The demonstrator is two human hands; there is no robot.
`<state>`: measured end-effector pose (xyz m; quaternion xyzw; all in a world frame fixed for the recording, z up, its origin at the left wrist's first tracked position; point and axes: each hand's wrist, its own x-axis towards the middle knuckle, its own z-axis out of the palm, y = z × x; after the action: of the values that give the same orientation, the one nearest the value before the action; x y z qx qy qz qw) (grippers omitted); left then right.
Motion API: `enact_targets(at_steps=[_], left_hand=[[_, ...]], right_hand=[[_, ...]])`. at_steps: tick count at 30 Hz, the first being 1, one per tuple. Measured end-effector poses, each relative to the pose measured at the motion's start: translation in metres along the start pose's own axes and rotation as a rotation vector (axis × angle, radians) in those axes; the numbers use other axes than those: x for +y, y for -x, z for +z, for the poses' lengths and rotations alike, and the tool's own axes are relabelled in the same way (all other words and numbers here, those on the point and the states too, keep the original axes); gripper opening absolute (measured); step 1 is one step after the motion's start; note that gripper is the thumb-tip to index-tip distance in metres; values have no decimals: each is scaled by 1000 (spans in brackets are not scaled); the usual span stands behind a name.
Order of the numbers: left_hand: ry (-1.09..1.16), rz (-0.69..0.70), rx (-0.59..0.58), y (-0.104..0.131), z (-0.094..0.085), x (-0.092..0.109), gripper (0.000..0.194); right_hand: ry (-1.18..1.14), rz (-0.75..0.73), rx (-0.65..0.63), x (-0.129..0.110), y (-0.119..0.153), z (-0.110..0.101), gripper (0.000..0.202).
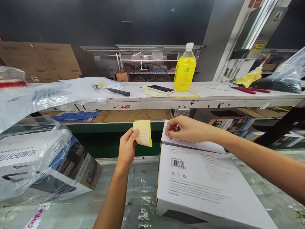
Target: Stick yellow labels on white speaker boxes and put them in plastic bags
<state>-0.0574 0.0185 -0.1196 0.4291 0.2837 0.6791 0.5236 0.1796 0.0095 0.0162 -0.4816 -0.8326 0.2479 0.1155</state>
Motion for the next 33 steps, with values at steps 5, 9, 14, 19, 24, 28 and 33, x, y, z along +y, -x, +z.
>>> enact_targets(at_steps=[5,9,14,19,24,28,33], left_hand=[[5,-80,24,10,-11,-20,36],[-8,-82,1,8,-12,-25,39],[-61,-47,-48,8,-13,-27,36],[-234,144,-125,12,0,1,30],[-397,301,-145,10,20,43,29],[-417,311,-191,7,36,55,27],[-345,279,-292,9,55,54,27]], right_hand=[[47,22,-18,-4,-5,4,10],[133,31,21,-8,-6,8,10],[234,15,105,-15,-3,14,6],[487,-8,122,-29,-2,17,15],[712,-82,211,-29,9,24,20],[736,-163,530,-30,29,15,16],[600,-454,812,-39,41,10,9]])
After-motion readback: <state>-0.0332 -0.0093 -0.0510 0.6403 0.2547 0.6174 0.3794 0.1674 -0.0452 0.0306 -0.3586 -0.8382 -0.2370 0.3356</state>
